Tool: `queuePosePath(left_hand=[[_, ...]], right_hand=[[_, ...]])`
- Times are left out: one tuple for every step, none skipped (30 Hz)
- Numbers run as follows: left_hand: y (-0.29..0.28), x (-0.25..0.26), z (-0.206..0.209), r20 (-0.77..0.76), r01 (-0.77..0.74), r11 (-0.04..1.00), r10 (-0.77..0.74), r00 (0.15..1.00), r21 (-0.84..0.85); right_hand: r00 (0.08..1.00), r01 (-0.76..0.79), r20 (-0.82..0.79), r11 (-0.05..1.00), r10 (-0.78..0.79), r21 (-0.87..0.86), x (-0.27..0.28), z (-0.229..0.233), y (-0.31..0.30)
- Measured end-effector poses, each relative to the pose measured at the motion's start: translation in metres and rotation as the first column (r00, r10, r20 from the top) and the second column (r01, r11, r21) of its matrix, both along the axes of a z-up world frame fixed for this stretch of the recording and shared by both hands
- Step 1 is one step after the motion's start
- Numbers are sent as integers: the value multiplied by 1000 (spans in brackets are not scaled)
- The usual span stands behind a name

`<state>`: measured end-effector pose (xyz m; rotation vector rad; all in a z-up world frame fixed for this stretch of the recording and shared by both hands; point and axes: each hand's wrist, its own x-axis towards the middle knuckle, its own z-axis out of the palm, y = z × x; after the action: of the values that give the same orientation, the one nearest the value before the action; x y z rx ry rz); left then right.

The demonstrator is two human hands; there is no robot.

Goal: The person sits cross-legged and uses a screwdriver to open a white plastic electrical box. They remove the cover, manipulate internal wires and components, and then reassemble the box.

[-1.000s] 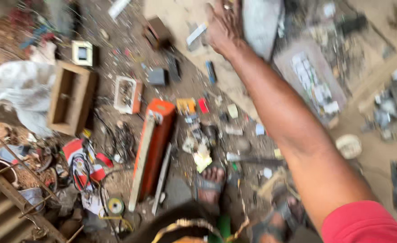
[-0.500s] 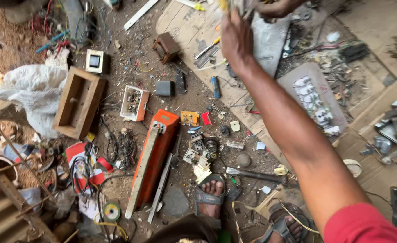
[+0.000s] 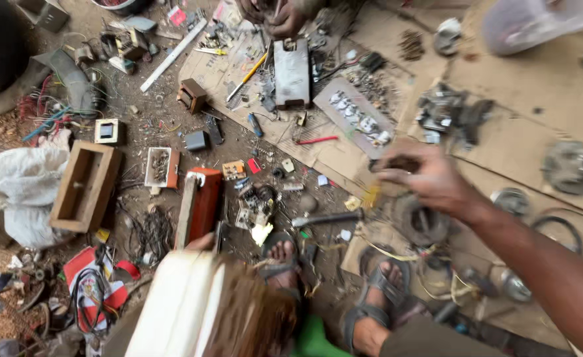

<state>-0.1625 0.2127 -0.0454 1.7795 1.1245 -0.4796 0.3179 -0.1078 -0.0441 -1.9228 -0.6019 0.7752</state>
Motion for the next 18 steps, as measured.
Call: queuePosePath(left_hand=[[-7, 22, 7, 130, -2, 998, 11, 991, -67], [-15, 44, 13, 247, 3, 990, 33, 968, -142], [-25, 65, 16, 352, 19, 975, 61, 934, -220], [-45, 80, 16, 469, 17, 934, 164, 868, -358], [-67, 91, 13, 544, 24, 861, 300, 784, -508], [-83, 99, 10, 586, 65, 766, 430, 687, -639], [-102, 99, 6, 592, 128, 655, 559, 581, -745], [-121, 101, 0, 592, 178, 598, 621, 514, -782], [-138, 103, -9, 582, 232, 540, 681, 445, -809], [-151, 101, -16, 529, 262, 461, 719, 451, -848], [-161, 101, -25, 474, 291, 378, 752, 458, -879], [-168, 97, -33, 411, 308, 291, 780, 473, -906], [-173, 94, -41, 473, 273, 387, 753, 457, -881], [-177, 89, -49, 528, 234, 476, 715, 458, -848], [-180, 82, -55, 580, 197, 560, 670, 463, -805], [-178, 81, -60, 553, 224, 517, 669, 496, -826], [-176, 79, -64, 527, 248, 473, 666, 529, -846], [-177, 73, -66, 493, 260, 424, 662, 564, -868]], right_hand=[[994, 90, -66, 996, -87, 30, -9, 20, -22], [962, 222, -204, 956, -183, 190, -25, 37, -44], [904, 362, -351, 874, -244, 324, -43, 52, -64], [871, 420, -403, 853, -283, 310, -63, 64, -82], [833, 477, -452, 829, -320, 292, -83, 74, -97], [855, 436, -380, 887, -354, 153, -109, 79, -105], [877, 394, -301, 919, -374, 7, -134, 82, -109], [902, 358, -207, 924, -380, -139, -150, 89, -112], [945, 257, -140, 936, -296, -241, -163, 95, -112], [975, 158, -92, 924, -201, -348, -181, 102, -111], [994, 64, -55, 889, -99, -453, -194, 110, -110], [999, -6, 29, 904, 21, -427, -204, 118, -106], [984, -80, 116, 911, 137, -405, -212, 126, -101], [952, -148, 193, 910, 237, -388, -223, 132, -98], [955, -134, 208, 931, 213, -339, -233, 137, -93], [954, -109, 237, 951, 182, -289, -240, 142, -84], [953, -84, 266, 968, 148, -238, -243, 146, -76], [959, -71, 251, 969, 131, -235, -244, 151, -72]])
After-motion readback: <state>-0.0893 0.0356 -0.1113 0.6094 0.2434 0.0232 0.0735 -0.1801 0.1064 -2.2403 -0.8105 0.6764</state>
